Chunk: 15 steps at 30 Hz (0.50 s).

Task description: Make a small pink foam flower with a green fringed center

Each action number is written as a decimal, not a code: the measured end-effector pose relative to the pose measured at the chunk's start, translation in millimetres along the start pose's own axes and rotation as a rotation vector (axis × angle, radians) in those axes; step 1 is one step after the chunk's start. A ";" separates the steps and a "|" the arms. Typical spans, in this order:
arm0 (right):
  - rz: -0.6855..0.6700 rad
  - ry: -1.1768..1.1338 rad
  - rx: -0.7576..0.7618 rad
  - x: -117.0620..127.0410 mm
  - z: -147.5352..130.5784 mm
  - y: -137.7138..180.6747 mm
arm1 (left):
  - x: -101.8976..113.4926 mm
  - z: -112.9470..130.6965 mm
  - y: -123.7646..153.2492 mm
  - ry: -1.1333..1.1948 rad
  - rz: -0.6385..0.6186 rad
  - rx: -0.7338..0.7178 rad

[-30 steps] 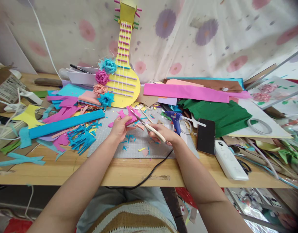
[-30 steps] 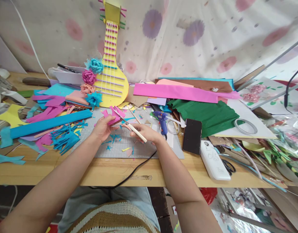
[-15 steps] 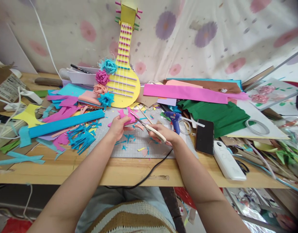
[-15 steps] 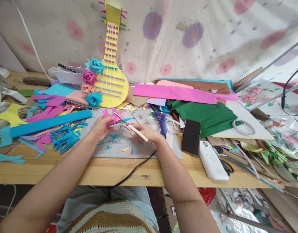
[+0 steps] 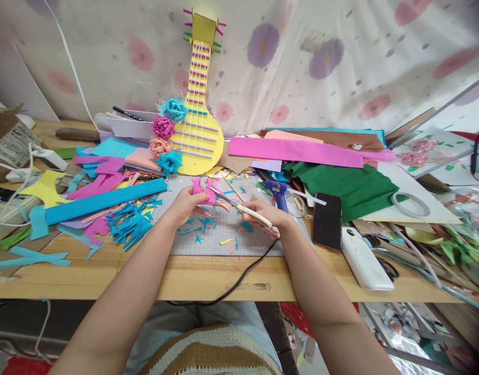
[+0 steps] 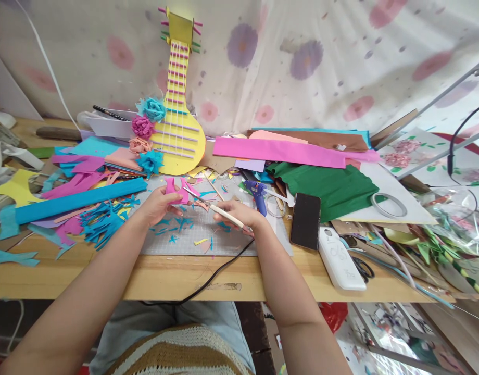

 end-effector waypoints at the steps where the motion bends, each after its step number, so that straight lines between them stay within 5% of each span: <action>1: -0.004 -0.002 -0.002 0.5 0.3 0.4 | 0.2 -0.2 -0.2 -0.010 -0.006 -0.002; 15: -0.113 0.119 0.077 3.3 -3.1 5.4 | -1.8 2.2 -0.3 -0.033 -0.062 -0.017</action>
Point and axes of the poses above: each hand's wrist, its own y-axis away from the middle knuckle, its own x-axis out of the back of the hand, z = x × y, the point moved 5 cm from there along -y, towards the middle knuckle, and after that the axes turned 6 degrees about x, right-handed, at the moved point
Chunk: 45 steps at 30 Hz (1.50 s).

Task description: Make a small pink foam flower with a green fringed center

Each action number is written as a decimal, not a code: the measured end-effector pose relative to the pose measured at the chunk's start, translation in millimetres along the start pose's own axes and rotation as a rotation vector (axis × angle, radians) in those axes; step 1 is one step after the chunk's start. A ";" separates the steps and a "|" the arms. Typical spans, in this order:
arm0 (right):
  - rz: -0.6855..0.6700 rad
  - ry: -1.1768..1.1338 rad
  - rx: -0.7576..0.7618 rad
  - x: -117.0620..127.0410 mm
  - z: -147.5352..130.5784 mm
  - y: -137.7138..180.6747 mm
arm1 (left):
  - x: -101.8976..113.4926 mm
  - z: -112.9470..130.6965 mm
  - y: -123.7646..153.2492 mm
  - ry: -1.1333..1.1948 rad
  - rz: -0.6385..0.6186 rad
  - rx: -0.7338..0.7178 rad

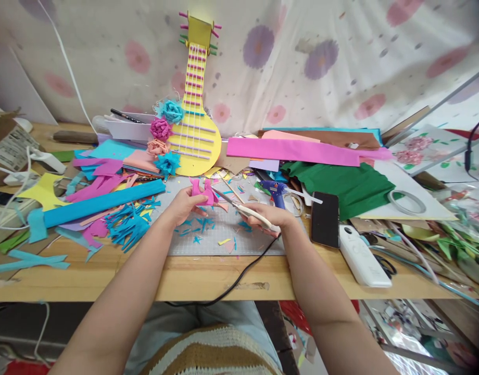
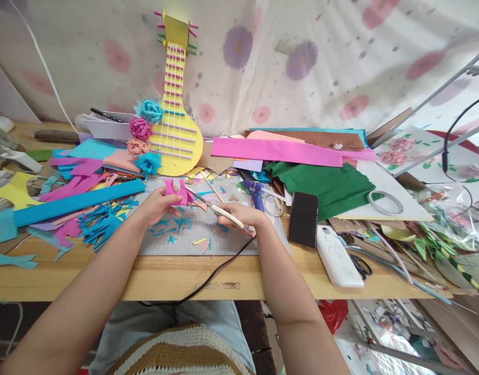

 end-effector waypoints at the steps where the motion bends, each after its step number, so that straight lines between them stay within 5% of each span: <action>1: 0.031 -0.019 0.043 0.2 -4.0 -1.0 | -0.5 -0.6 0.1 -0.017 -0.001 0.002; 4: 0.283 -0.099 0.194 3.1 -15.0 -8.7 | -4.1 -3.5 0.3 -0.090 -0.001 0.019; 7: 0.570 -0.137 0.191 3.1 -14.9 -17.7 | -11.7 -7.4 0.6 -0.161 -0.032 0.052; 11: 0.709 -0.038 0.117 -2.1 -12.8 -25.8 | -19.5 -11.8 0.1 -0.185 -0.096 0.065; 18: 0.755 -0.105 0.105 -6.0 -5.3 -31.6 | -24.8 -15.8 0.1 -0.224 -0.188 0.036; 31: 0.759 -0.069 0.030 -8.2 -7.5 -32.5 | -31.6 -17.6 2.6 -0.328 -0.161 0.023; 39: 0.676 -0.145 0.000 -5.4 5.3 -34.7 | -21.3 -12.7 -1.6 -0.324 0.069 -0.174; 45: 0.637 -0.159 0.065 -7.6 -11.8 -30.2 | -21.9 -5.8 -1.6 -0.244 0.041 -0.247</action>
Point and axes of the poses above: each hand's wrist, its own y-axis away from the middle knuckle, its own x-axis out of the back of the hand, z = x × y, the point moved 5 cm from there along -y, towards the middle knuckle, and after that the axes turned 6 degrees about x, right-handed, at the moved point
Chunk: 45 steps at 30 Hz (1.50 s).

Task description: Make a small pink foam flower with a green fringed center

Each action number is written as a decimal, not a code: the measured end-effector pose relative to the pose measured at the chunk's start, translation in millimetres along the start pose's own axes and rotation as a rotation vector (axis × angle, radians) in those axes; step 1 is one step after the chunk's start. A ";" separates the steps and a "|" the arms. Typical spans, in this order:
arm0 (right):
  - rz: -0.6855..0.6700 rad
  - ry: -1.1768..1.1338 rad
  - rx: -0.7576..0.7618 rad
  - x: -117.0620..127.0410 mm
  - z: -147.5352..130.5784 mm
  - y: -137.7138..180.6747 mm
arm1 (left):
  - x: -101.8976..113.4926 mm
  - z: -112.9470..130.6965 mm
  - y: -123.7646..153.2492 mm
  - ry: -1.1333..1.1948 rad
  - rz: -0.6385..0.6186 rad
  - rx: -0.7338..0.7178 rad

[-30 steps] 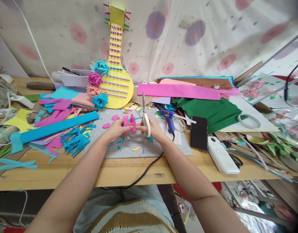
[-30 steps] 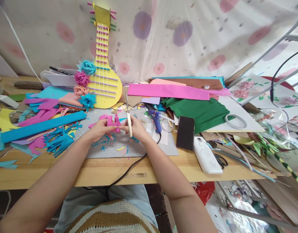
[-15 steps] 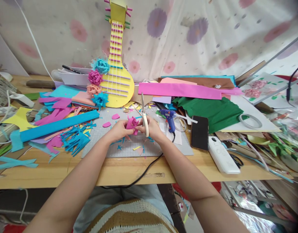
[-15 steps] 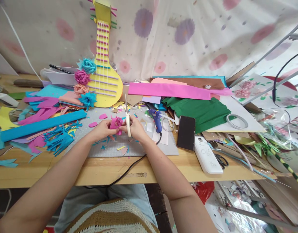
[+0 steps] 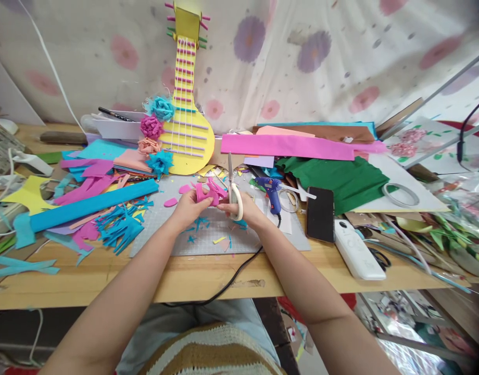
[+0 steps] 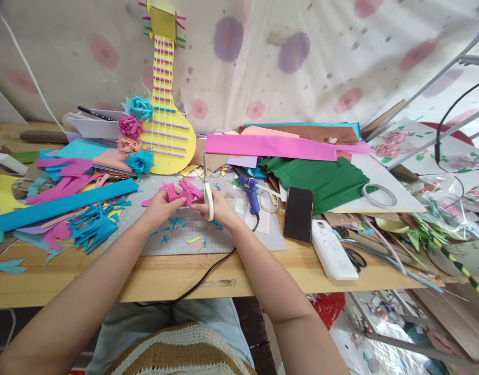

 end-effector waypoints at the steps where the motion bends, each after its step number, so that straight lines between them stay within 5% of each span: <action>1: 0.004 -0.024 0.010 -0.5 -1.9 0.5 | -0.3 -0.2 0.2 -0.006 -0.003 0.007; 17: 0.239 -0.129 0.041 7.8 -0.8 -0.1 | -9.9 -11.9 1.0 0.170 -0.128 0.192; 25: 0.162 -0.211 0.063 11.3 3.4 -1.6 | -5.2 -11.2 -1.6 0.347 -0.073 0.185; 29: 0.040 -0.053 0.089 16.2 -0.9 1.4 | 2.1 -7.0 -2.4 0.459 -0.017 0.177; 37: -0.553 0.182 0.135 15.8 -13.3 19.8 | 15.5 -2.4 -4.8 0.639 0.008 0.154; 45: -0.630 0.202 0.039 3.8 -2.5 22.8 | 16.3 -3.5 -4.6 0.716 0.046 0.196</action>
Point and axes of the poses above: each hand's wrist, its own y-axis away from the middle knuckle, its own x-axis out of the back of the hand, z = x × y, the point moved 5 cm from there along -y, towards the middle knuckle, and after that the axes turned 6 degrees about x, right-handed, at the moved point
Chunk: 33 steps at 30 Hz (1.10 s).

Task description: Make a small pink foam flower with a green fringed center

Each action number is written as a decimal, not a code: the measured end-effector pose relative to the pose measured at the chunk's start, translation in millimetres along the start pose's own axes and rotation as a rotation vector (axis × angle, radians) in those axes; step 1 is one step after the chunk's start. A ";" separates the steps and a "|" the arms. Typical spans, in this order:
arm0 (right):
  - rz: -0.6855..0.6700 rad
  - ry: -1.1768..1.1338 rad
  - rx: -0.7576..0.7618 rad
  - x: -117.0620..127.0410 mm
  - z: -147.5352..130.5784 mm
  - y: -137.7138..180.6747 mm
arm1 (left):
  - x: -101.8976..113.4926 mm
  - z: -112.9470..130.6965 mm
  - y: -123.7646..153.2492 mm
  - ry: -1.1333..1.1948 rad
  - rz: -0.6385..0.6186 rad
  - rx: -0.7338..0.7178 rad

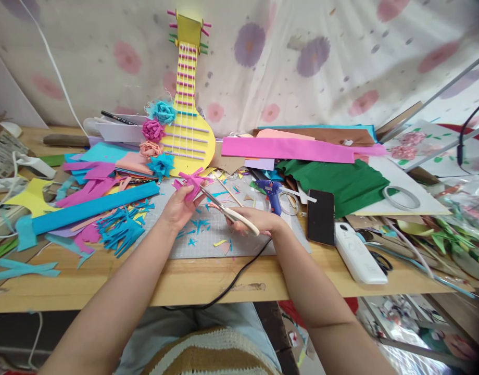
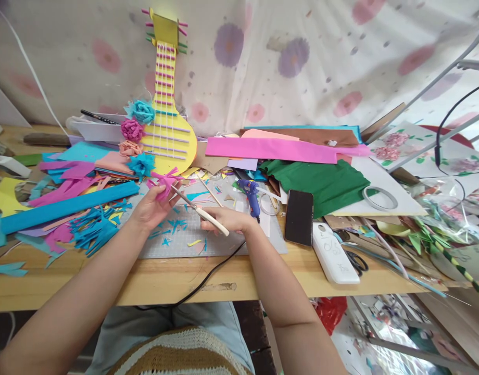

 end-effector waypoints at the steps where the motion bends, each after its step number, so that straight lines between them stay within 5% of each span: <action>1: 0.011 -0.010 0.007 -1.7 0.2 -1.9 | -1.3 -0.3 0.7 -0.010 -0.005 0.000; 9: 0.120 0.006 0.052 -1.2 -5.1 -6.5 | -7.5 -0.7 3.9 -0.121 0.010 -0.092; 18: 0.122 -0.052 0.022 -1.3 -1.0 -7.0 | -4.8 -1.9 4.5 -0.107 0.126 -0.131; 33: 0.140 -0.228 -0.011 0.7 7.8 -5.4 | -6.2 -0.5 5.0 -0.120 0.111 -0.127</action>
Point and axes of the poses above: each hand's wrist, its own y-axis away from the middle knuckle, its own x-axis out of the back of the hand, z = x × y, the point moved 5 cm from there along -y, towards the middle knuckle, and after that the axes turned 6 degrees about x, right-handed, at the moved point
